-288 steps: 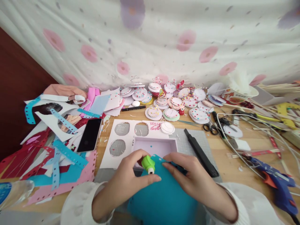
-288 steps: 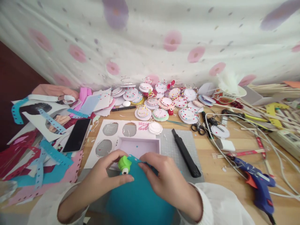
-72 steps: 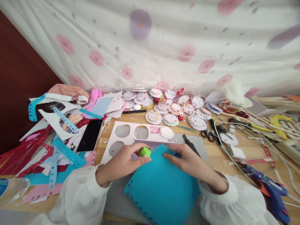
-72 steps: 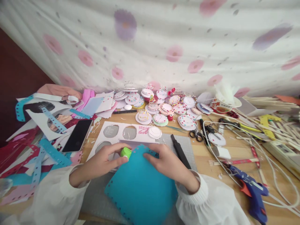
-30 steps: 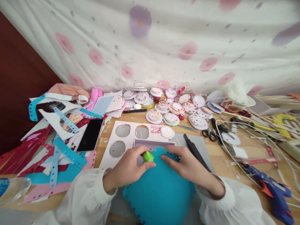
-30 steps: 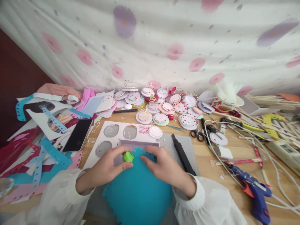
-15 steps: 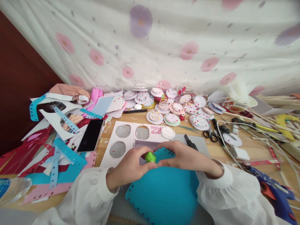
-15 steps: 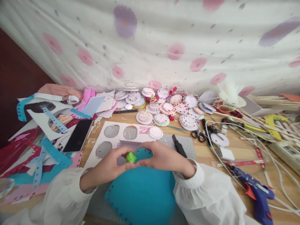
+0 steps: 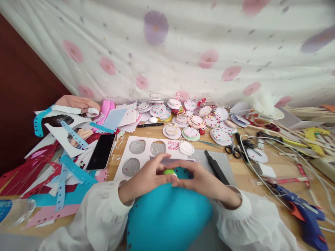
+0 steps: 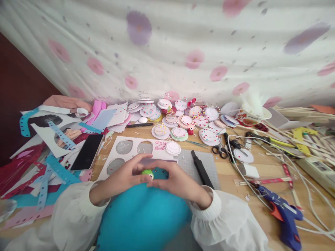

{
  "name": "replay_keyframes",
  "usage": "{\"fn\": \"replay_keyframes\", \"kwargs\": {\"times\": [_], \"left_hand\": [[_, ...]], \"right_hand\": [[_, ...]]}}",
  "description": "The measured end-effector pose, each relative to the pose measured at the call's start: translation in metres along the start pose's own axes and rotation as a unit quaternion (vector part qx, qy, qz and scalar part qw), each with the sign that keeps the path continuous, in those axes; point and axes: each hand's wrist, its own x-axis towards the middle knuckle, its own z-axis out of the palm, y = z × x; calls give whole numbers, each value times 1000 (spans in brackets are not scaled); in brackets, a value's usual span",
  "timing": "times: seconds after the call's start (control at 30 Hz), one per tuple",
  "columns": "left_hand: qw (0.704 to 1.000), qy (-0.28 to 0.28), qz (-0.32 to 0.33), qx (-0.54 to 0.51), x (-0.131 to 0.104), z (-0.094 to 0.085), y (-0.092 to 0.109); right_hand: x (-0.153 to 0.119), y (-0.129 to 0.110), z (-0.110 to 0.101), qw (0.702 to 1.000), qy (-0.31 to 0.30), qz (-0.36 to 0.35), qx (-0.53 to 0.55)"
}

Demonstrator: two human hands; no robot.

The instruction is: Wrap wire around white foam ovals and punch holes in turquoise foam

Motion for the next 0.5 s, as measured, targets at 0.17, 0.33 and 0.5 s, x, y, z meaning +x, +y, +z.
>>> {"fn": "replay_keyframes", "kwargs": {"times": [0.17,0.33,0.5], "left_hand": [[990,-11,-18,140,-14,-16,10],[969,32,1,244,-37,-38,10],[963,137,32,229,-45,-39,-1]], "right_hand": [[-13,4,-3,990,124,51,-35],[-33,16,-4,964,255,65,-39],[-54,28,0,947,320,22,33]]}}
